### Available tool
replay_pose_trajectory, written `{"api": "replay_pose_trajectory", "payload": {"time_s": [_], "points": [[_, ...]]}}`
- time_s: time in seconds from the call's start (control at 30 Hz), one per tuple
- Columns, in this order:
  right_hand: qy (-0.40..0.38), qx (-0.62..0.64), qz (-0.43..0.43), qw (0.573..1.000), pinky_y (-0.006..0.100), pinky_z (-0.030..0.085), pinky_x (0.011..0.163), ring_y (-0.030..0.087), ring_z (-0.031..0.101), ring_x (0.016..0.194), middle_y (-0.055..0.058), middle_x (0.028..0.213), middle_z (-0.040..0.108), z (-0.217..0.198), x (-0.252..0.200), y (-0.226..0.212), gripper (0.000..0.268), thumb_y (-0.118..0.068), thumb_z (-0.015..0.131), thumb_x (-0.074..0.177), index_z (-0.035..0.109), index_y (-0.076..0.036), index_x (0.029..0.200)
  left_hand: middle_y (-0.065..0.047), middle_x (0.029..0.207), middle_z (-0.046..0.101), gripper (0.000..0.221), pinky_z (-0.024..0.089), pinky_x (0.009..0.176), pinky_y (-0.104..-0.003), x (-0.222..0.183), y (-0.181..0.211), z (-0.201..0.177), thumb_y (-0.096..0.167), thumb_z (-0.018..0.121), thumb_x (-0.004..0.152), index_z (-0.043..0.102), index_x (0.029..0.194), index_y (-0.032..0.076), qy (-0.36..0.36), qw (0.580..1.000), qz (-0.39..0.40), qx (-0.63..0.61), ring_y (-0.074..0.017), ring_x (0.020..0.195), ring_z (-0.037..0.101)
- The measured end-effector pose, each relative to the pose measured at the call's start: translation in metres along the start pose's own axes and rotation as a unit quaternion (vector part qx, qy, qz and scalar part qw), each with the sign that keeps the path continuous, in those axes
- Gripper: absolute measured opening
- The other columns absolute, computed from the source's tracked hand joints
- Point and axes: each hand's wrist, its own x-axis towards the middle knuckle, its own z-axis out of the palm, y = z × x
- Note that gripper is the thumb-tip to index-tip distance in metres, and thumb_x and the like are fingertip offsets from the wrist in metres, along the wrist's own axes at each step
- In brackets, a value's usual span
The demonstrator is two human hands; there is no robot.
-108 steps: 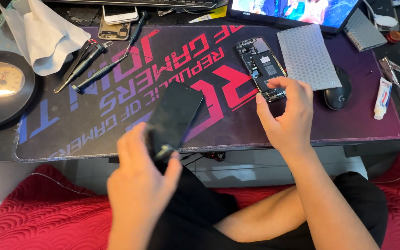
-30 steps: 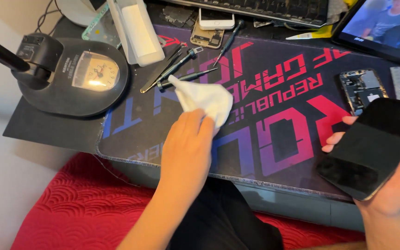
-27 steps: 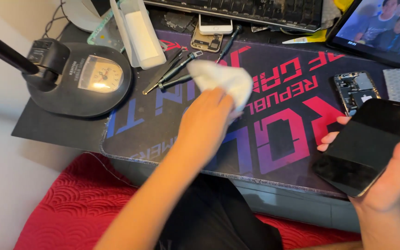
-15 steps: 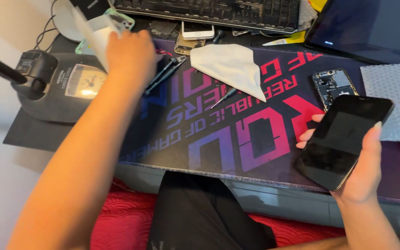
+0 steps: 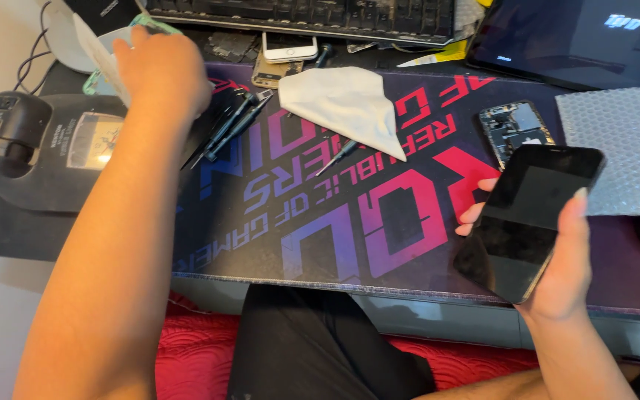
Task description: Disassembling a mobile phone to access internal components using screwdrivers and prying tools.
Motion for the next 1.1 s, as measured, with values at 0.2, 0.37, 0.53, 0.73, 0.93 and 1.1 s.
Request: {"api": "replay_pose_trajectory", "payload": {"time_s": [0.2, 0.37, 0.53, 0.73, 0.93, 1.1], "points": [[0.023, 0.034, 0.069, 0.997, 0.036, 0.055, 0.08, 0.026, 0.07, 0.083, 0.02, 0.097, 0.071, -0.007, 0.0, -0.001, 0.077, -0.062, 0.035, 0.104, 0.057, 0.004, 0.136, -0.023, 0.106, 0.079, 0.066, 0.035, 0.088, -0.053, 0.017, -0.01, 0.011, 0.061, 0.084, 0.074, 0.082, 0.104, 0.003, -0.022, 0.998, -0.023, -0.045, -0.0391, 0.105, 0.061], [0.0, 0.032, 0.054, 0.998, 0.039, 0.054, 0.084, 0.027, 0.069, 0.084, 0.019, 0.095, 0.071, -0.002, -0.002, -0.005, 0.072, -0.058, 0.039, 0.103, 0.057, 0.005, 0.134, -0.022, 0.095, 0.085, 0.065, 0.034, 0.095, -0.057, 0.037, -0.017, -0.005, 0.065, 0.084, 0.077, 0.089, 0.096, 0.003, -0.187, 0.981, -0.021, -0.034, -0.0439, 0.089, 0.075], [-0.011, 0.028, 0.04, 0.999, 0.04, 0.054, 0.085, 0.026, 0.068, 0.084, 0.019, 0.094, 0.07, 0.0, -0.001, -0.005, 0.07, -0.055, 0.036, 0.104, 0.056, 0.005, 0.133, -0.031, 0.107, 0.084, 0.086, 0.028, 0.105, -0.067, 0.068, -0.033, 0.032, 0.075, 0.084, 0.071, 0.089, 0.106, -0.003, -0.225, 0.973, -0.029, -0.044, -0.0554, 0.104, 0.074], [0.002, 0.002, 0.049, 0.999, 0.04, 0.052, 0.084, 0.028, 0.067, 0.084, 0.019, 0.093, 0.07, 0.001, -0.002, -0.008, 0.071, -0.057, 0.034, 0.102, 0.057, 0.004, 0.132, -0.016, 0.084, 0.077, 0.041, 0.044, 0.084, -0.052, 0.034, -0.023, 0.008, 0.031, 0.097, 0.068, 0.084, 0.098, 0.006, -0.122, 0.972, 0.001, -0.202, -0.0357, 0.077, 0.07], [0.007, 0.001, 0.051, 0.999, 0.04, 0.052, 0.083, 0.028, 0.067, 0.084, 0.02, 0.092, 0.07, 0.002, -0.001, -0.007, 0.071, -0.057, 0.035, 0.101, 0.057, 0.004, 0.13, -0.011, 0.074, 0.067, 0.036, 0.051, 0.065, -0.036, -0.004, -0.001, -0.014, 0.007, 0.093, 0.078, 0.068, 0.1, -0.006, 0.006, 0.921, 0.076, -0.383, -0.0246, 0.062, 0.062], [0.018, 0.021, 0.069, 0.997, 0.038, 0.053, 0.081, 0.028, 0.069, 0.083, 0.019, 0.096, 0.071, 0.0, -0.002, -0.005, 0.072, -0.058, 0.036, 0.102, 0.058, 0.003, 0.133, -0.02, 0.092, 0.075, 0.025, 0.051, 0.085, -0.052, 0.014, -0.009, 0.007, 0.014, 0.086, 0.085, 0.078, 0.105, 0.001, 0.039, 0.957, 0.029, -0.286, -0.0401, 0.083, 0.07]]}}
